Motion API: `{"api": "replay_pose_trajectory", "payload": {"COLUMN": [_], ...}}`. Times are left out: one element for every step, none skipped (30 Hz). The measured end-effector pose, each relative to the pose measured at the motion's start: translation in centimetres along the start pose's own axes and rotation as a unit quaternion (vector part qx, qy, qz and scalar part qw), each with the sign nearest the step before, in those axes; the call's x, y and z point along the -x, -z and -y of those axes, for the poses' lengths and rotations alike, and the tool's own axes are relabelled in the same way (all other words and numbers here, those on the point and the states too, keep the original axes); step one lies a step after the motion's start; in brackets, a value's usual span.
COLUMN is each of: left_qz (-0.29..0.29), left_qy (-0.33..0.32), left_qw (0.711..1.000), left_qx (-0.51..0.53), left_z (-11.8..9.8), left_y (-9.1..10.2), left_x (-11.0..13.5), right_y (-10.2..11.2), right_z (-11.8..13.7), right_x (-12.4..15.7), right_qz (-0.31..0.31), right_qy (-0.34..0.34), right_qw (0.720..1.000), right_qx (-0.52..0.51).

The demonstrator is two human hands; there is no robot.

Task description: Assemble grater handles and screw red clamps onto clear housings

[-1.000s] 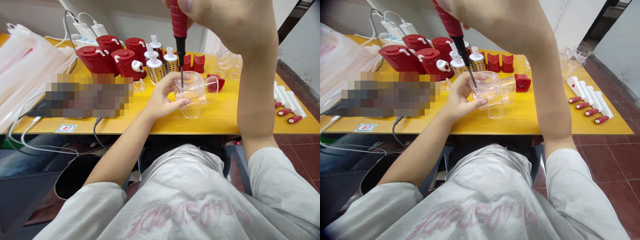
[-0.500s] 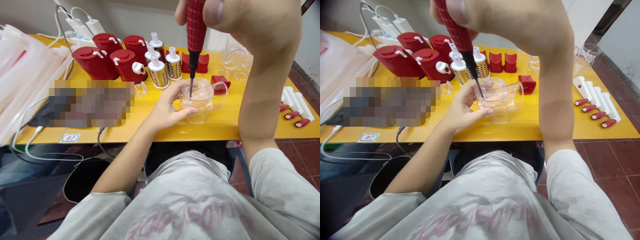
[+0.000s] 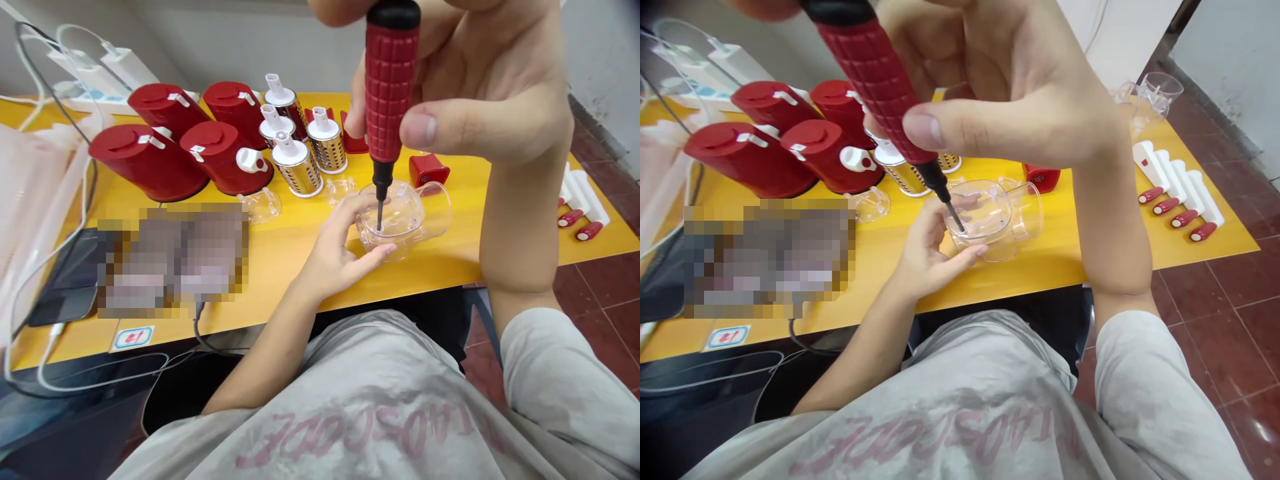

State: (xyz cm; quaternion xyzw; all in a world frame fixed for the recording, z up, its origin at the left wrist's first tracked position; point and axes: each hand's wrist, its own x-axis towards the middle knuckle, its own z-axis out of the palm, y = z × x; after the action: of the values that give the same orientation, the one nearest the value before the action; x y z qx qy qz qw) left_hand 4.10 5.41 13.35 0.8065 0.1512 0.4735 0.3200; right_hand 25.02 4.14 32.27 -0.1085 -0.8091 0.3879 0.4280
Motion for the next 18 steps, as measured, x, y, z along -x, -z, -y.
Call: {"api": "replay_pose_trajectory", "payload": {"left_qz": [0.003,0.005,0.005,0.004,0.003,0.003,0.003,0.003,0.003,0.000,-0.005,-0.012,-0.019,-0.022,-0.022,-0.021,-0.017,-0.011], "left_qy": [-0.002,-0.003,-0.005,-0.009,-0.015,-0.020,-0.026,-0.031,-0.033,-0.034,-0.036,-0.035,-0.039,-0.040,-0.040,-0.041,-0.037,-0.032], "left_qw": [1.000,1.000,1.000,1.000,1.000,1.000,0.999,0.999,0.999,0.999,0.999,0.999,0.999,0.999,0.999,0.998,0.998,0.998], "left_qx": [0.000,-0.001,-0.003,-0.007,-0.012,-0.017,-0.020,-0.021,-0.020,-0.018,-0.016,-0.013,-0.012,-0.015,-0.022,-0.033,-0.045,-0.055], "left_z": [0.1,0.2,0.4,0.5,0.7,0.8,1.0,1.2,1.5,1.7,1.9,2.1,2.3,2.4,2.5,2.6,2.6,2.6], "left_y": [0.0,0.0,-0.1,-0.1,-0.2,-0.3,-0.4,-0.5,-0.6,-0.7,-0.9,-0.9,-1.0,-0.9,-0.9,-0.8,-0.6,-0.5], "left_x": [0.1,0.2,0.2,0.3,0.4,0.5,0.5,0.6,0.7,0.9,1.0,1.2,1.4,1.6,1.8,2.0,2.1,2.2], "right_y": [0.1,0.2,0.3,0.4,0.4,0.3,0.1,0.0,0.0,0.1,0.3,0.7,1.1,1.5,1.9,2.2,2.5,2.7], "right_z": [0.0,-0.1,-0.4,-0.7,-1.1,-1.5,-1.9,-2.2,-2.5,-2.7,-3.0,-3.2,-3.4,-3.6,-3.8,-4.0,-4.0,-4.0], "right_x": [0.0,0.0,0.0,0.1,0.1,0.1,0.1,0.1,-0.1,-0.4,-0.8,-1.3,-1.9,-2.6,-3.3,-4.0,-4.6,-5.0], "right_qz": [0.007,0.018,0.027,0.031,0.030,0.015,0.001,-0.013,-0.022,-0.012,0.017,0.071,0.139,0.202,0.257,0.293,0.311,0.315], "right_qy": [0.000,0.003,0.019,0.025,0.026,0.025,0.028,0.032,0.038,0.050,0.061,0.061,0.042,0.010,-0.025,-0.062,-0.092,-0.116], "right_qw": [1.000,1.000,0.999,0.998,0.998,0.997,0.997,0.996,0.995,0.994,0.992,0.989,0.983,0.974,0.962,0.951,0.944,0.940], "right_qx": [0.001,-0.006,-0.023,-0.040,-0.055,-0.065,-0.073,-0.078,-0.085,-0.094,-0.106,-0.113,-0.112,-0.105,-0.092,-0.078,-0.066,-0.054]}}
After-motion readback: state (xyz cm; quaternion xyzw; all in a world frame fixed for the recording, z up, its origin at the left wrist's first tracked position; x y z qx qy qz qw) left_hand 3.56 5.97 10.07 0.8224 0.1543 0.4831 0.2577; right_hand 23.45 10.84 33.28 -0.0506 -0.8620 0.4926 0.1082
